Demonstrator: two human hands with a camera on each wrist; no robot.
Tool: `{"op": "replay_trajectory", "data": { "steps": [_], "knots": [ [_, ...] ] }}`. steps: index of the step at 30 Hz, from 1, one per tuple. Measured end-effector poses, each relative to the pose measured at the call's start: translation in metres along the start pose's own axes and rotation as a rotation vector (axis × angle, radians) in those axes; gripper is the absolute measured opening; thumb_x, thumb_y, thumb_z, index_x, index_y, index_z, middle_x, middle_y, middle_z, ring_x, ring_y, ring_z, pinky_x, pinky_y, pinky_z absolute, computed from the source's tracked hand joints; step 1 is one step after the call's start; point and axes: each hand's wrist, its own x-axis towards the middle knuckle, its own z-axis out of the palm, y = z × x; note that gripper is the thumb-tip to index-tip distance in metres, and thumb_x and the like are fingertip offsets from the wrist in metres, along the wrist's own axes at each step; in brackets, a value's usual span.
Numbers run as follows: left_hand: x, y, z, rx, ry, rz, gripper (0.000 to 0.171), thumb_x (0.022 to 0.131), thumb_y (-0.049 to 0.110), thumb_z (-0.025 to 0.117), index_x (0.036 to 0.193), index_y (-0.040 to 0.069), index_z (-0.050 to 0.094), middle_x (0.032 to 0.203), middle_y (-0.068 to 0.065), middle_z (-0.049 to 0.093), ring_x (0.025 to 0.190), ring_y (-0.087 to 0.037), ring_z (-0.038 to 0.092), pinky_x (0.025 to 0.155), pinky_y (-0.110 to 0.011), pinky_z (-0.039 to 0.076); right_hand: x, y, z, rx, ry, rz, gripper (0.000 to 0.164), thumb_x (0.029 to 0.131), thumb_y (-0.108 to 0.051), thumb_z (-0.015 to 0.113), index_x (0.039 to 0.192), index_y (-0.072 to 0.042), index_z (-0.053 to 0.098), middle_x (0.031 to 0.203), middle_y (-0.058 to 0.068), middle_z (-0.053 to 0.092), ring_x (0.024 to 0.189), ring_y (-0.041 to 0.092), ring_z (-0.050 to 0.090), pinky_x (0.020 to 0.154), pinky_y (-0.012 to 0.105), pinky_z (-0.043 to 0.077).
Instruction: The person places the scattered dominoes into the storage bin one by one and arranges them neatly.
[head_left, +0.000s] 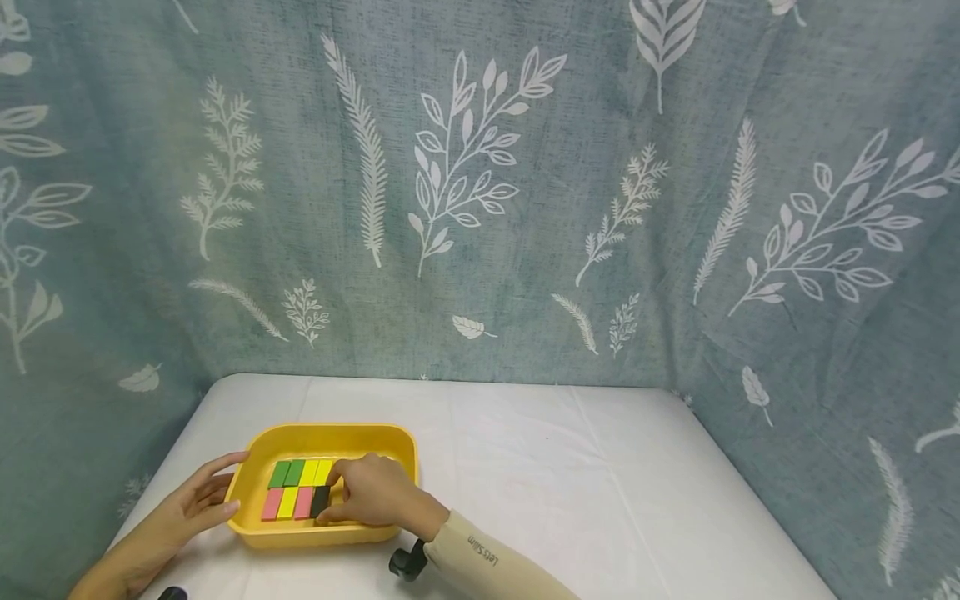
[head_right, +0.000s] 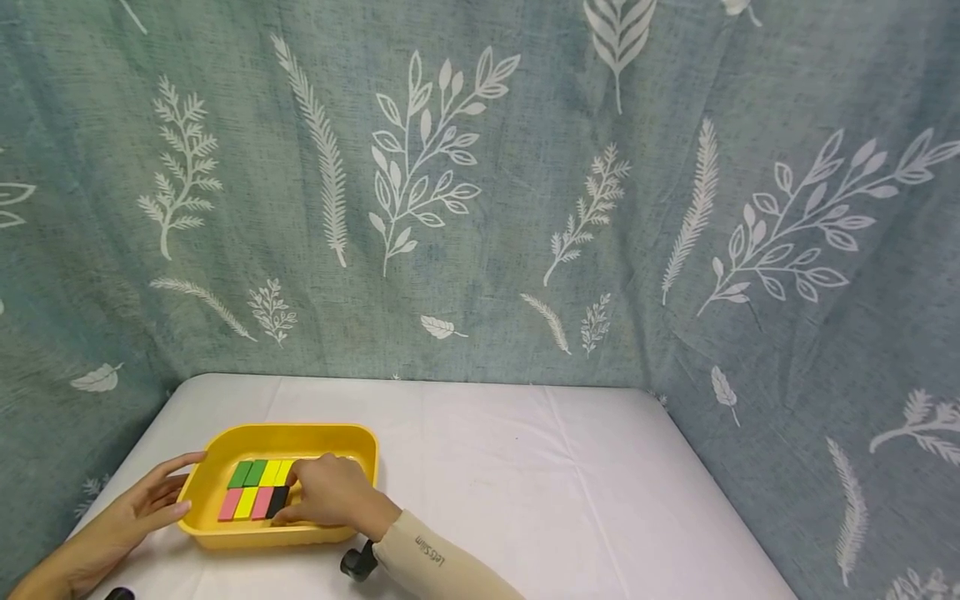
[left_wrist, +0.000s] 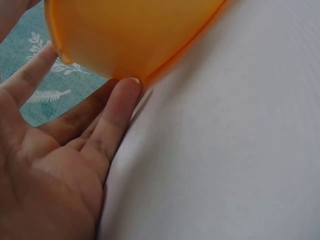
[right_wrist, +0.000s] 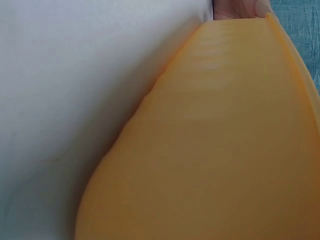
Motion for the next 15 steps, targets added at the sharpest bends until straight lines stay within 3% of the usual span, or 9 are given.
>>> {"op": "replay_trajectory", "data": {
  "steps": [5, 15],
  "knots": [
    [-0.0004, 0.0014, 0.0000, 0.005, -0.001, -0.005, 0.079, 0.103, 0.030, 0.065, 0.164, 0.016, 0.017, 0.158, -0.029, 0.032, 0.138, -0.040, 0.041, 0.101, -0.046, 0.047, 0.0021, -0.0014, 0.0021, -0.030, -0.015, 0.008, 0.047, 0.086, -0.059, 0.077, 0.118, -0.025, 0.073, 0.062, -0.018, 0.053, 0.057, -0.002, 0.049, 0.053, 0.017, 0.039],
    [0.0008, -0.0003, 0.0003, 0.014, 0.011, -0.013, 0.079, 0.102, 0.032, 0.066, 0.163, 0.017, 0.018, 0.158, -0.028, 0.033, 0.136, -0.038, 0.043, 0.102, -0.047, 0.046, 0.0069, -0.0044, 0.0066, -0.076, -0.035, 0.022, 0.049, 0.086, -0.061, 0.075, 0.119, -0.025, 0.072, 0.062, -0.011, 0.047, 0.057, 0.004, 0.045, 0.051, 0.020, 0.035]
  ]
}}
